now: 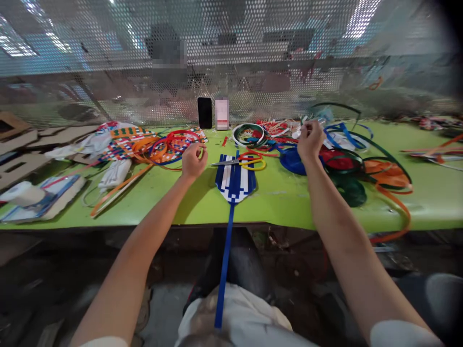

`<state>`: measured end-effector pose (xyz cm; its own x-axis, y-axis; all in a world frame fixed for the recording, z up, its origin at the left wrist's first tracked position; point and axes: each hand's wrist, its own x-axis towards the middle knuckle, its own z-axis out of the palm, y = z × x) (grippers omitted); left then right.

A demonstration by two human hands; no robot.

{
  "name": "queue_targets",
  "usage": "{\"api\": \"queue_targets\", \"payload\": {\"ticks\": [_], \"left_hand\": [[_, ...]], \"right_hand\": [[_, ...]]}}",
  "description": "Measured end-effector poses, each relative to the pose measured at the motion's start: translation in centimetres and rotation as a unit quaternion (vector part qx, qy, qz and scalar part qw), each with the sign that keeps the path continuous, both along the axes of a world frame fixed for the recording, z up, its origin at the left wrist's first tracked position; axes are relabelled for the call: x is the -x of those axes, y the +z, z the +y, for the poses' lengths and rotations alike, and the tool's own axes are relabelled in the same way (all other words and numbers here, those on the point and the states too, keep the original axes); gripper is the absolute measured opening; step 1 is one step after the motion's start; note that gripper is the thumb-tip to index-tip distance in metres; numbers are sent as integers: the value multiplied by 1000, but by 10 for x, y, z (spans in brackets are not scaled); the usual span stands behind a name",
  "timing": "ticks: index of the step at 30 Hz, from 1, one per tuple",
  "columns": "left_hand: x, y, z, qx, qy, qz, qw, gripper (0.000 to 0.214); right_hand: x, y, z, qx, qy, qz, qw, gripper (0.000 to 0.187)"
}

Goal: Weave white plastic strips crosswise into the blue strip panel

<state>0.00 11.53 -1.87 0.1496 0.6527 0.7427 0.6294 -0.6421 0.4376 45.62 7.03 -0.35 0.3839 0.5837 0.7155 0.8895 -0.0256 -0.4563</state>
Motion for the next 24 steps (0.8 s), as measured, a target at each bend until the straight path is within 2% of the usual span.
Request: {"api": "queue_targets", "payload": {"ticks": [5,10,14,16,19,22,24], "left_hand": [[29,-5,24,40,71,11,997,10],[51,-6,28,74,126,35,989,23],[63,-8,29,165,198,166,952,36],[69,-9,31,208,201,211,934,35],[75,-6,34,230,197,221,927,30],[74,-1,32,227,187,222,930,47],[72,1,30,223,177,226,931,51]], "right_hand": [[0,-10,-2,107,-77,14,991,34],[7,-14,-11,82,-102,-16,991,43],[17,-7,-13,58,-93,-37,993,45],[23,-4,-13,49,-79,-50,994,44],[29,-3,-13,55,-64,-63,994,46],[32,-3,-13,69,-60,-69,993,45],[33,-3,-13,75,-59,-72,993,44]]}}
